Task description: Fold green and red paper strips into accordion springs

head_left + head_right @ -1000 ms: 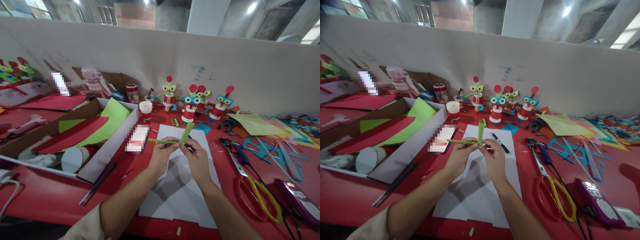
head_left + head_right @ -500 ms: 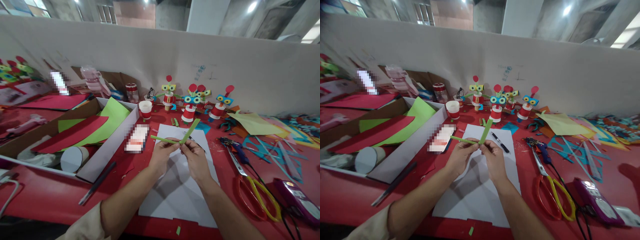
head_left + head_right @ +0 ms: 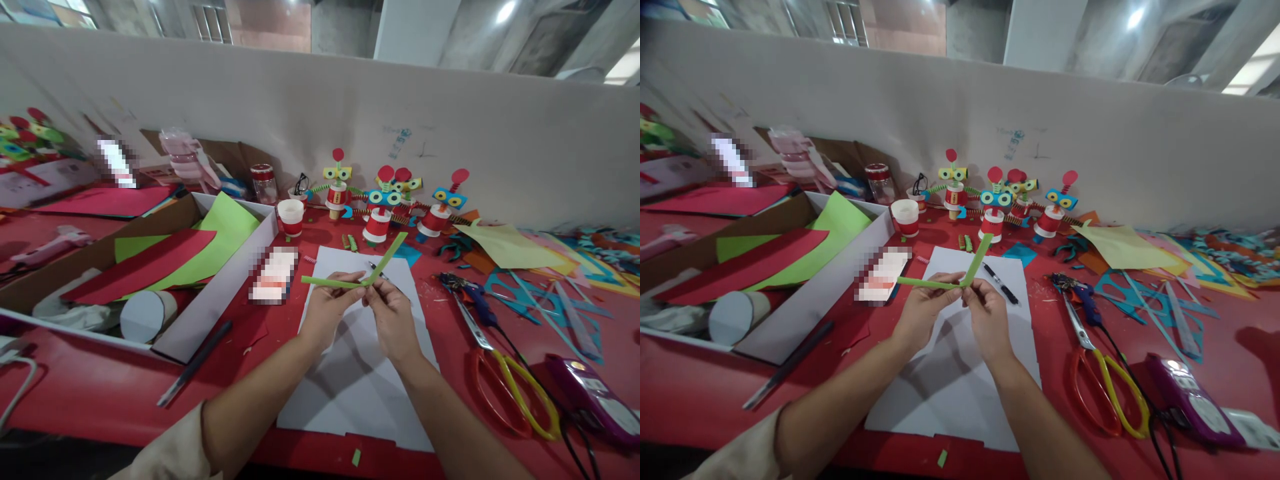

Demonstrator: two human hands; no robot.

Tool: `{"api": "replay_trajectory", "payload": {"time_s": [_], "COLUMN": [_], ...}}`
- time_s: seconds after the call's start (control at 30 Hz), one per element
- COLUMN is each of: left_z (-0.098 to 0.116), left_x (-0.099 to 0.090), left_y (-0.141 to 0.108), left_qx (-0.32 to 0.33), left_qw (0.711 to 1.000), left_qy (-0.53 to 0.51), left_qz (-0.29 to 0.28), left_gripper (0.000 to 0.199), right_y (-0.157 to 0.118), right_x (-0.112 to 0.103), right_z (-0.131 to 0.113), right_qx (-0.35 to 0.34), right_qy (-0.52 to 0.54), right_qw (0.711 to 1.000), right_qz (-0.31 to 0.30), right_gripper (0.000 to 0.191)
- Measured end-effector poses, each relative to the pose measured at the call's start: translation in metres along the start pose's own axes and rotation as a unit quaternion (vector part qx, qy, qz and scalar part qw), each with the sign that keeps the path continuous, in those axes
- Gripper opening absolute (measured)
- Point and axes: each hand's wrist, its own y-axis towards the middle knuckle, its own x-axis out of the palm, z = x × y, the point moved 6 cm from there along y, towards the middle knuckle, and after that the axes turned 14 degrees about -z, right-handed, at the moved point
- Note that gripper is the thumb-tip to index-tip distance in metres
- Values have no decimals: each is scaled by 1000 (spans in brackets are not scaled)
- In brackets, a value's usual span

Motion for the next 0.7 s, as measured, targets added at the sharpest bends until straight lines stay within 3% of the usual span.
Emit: {"api": "replay_trajectory", "payload": {"time_s": [0.33, 0.53, 0.7], "left_z": [-3, -10, -15], "left_x": [-3, -6, -10], "left_y": [2, 6, 6], "left_qx": [-17, -34, -49], "left_qw": [1000, 999, 998], "left_qy": [-11, -40, -25], "left_qz": [3, -10, 2], "left_gripper": [17, 24, 27], "right_y": [2, 2, 1], "right_x": [4, 9, 7], "right_z": [8, 2, 4], "right_qx": [67, 61, 65], "right_qy": [164, 184, 181], "right_qw": [984, 981, 981], "right_qz": [2, -30, -8], "right_gripper": [18, 15, 17]}}
